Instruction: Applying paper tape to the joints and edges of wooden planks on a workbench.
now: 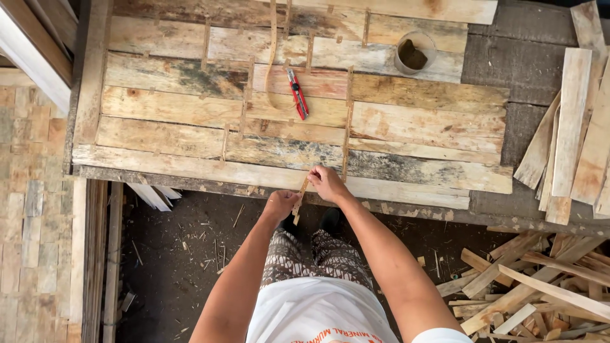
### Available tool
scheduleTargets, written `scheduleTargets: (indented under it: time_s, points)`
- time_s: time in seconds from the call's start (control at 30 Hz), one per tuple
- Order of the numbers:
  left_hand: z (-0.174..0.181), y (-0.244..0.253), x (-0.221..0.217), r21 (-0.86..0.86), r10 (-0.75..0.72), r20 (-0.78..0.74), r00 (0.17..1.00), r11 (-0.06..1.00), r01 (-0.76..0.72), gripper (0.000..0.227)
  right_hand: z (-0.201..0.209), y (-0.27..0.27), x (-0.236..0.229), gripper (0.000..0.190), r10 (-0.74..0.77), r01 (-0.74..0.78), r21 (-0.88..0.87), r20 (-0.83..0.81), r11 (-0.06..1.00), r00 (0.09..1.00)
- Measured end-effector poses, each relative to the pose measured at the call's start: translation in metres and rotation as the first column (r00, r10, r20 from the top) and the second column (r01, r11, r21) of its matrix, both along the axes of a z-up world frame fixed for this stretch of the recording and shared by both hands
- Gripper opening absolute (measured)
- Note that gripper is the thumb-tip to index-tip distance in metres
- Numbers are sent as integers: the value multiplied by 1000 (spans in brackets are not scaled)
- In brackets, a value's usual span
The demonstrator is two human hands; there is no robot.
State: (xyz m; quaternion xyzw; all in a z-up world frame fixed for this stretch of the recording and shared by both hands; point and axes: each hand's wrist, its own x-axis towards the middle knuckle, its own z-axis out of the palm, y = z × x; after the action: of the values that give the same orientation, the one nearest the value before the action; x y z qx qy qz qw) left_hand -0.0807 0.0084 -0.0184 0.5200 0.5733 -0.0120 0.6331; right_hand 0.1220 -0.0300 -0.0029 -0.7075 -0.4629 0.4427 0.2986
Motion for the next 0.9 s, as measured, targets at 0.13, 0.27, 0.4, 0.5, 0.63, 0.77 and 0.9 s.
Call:
scheduleTargets:
  time_s: [0.13,0.27,0.4,0.5,0.63,0.77,0.9]
  points:
    - [-8,23,-16,70,0,-31,1000,998,2,32,-5,21,-22,17,-11,9,24,99,1000,995]
    - [-17,47,-30,222,-33,-4,999,974,33,36,-6,40,-45,13,-113,111,34,88,993,990]
    - [-16,62,-42,367,-76,-25,997,927,80,30,-1,56,-73,15,-237,239,-84,35,967,971]
    - [4,75,-44,314,-111,-7,994,943,107,28,-20,63,-82,13,-242,245,4,179,969,954]
    - [-17,84,-47,560,-191,-14,981,812,166,23,-44,61,-84,13,-260,236,120,257,964,931]
    - [-27,90,-44,490,-203,-92,975,843,222,21,-25,68,-89,13,-249,235,81,296,969,922]
    - [-2,97,-42,297,-225,-203,953,913,279,19,-14,72,-94,16,-227,234,24,356,972,906]
